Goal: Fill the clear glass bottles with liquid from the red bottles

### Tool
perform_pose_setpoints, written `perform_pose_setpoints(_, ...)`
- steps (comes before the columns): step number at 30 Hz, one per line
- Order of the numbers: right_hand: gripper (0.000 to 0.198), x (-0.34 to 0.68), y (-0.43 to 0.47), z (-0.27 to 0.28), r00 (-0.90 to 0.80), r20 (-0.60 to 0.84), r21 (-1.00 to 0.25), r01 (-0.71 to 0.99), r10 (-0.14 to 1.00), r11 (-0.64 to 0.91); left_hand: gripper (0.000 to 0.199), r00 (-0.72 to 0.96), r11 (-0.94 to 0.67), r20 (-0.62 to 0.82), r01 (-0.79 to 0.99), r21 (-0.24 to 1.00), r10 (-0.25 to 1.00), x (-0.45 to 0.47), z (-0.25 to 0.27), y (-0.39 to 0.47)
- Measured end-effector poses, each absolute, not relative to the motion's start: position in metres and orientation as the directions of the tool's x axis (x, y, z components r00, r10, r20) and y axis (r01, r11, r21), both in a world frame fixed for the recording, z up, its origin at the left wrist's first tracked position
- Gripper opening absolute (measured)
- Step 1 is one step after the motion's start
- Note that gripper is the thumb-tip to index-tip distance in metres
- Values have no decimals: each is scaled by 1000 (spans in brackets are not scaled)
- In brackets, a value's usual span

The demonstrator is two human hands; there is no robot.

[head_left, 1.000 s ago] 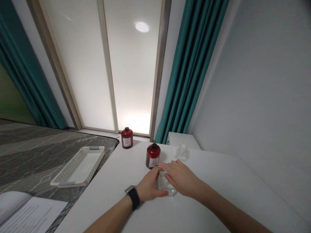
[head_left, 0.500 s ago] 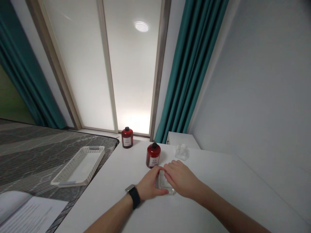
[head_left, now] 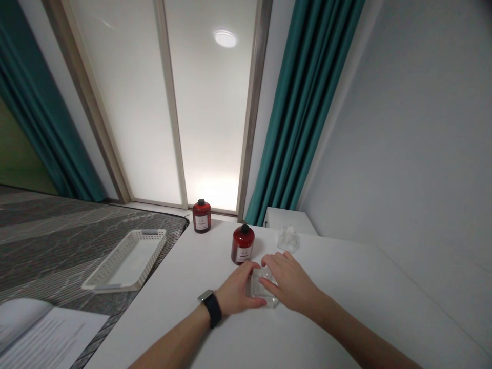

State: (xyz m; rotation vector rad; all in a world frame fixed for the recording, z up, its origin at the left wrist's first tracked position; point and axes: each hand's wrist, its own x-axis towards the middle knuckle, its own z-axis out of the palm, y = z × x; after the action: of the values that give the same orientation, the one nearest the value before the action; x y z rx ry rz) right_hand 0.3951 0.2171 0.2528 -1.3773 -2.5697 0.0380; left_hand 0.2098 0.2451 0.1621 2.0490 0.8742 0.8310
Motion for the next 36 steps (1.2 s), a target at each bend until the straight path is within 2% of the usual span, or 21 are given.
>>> perform_pose_setpoints(2,9,397,217,252,-581,186,-134,784,792,606,70,557,-499,273,304,812,784,210,162,245)
perform_pose_setpoints(9,23,407,213,255,-534,169,-368,745,828,556,68,562,-500,256,336,799,786,210,162,246)
perform_pose_setpoints(17,15,409,212,249,-439,298,-448,720,848,530,70,560,-488,254,319,813,789,210,159,246)
perform_pose_setpoints(22,15,416,213,252,-468,334,-450,684,818,574,67,567,-498,264,308,811,780,210,161,247)
perform_pose_setpoints(31,13,427,214,264,-337,461,-458,702,821,545,67,564,-480,240,325,815,790,210,161,246)
perform_pose_setpoints(36,12,430,212,267,-390,456,-416,701,800,578,67,566,-486,253,308,818,785,210,161,246)
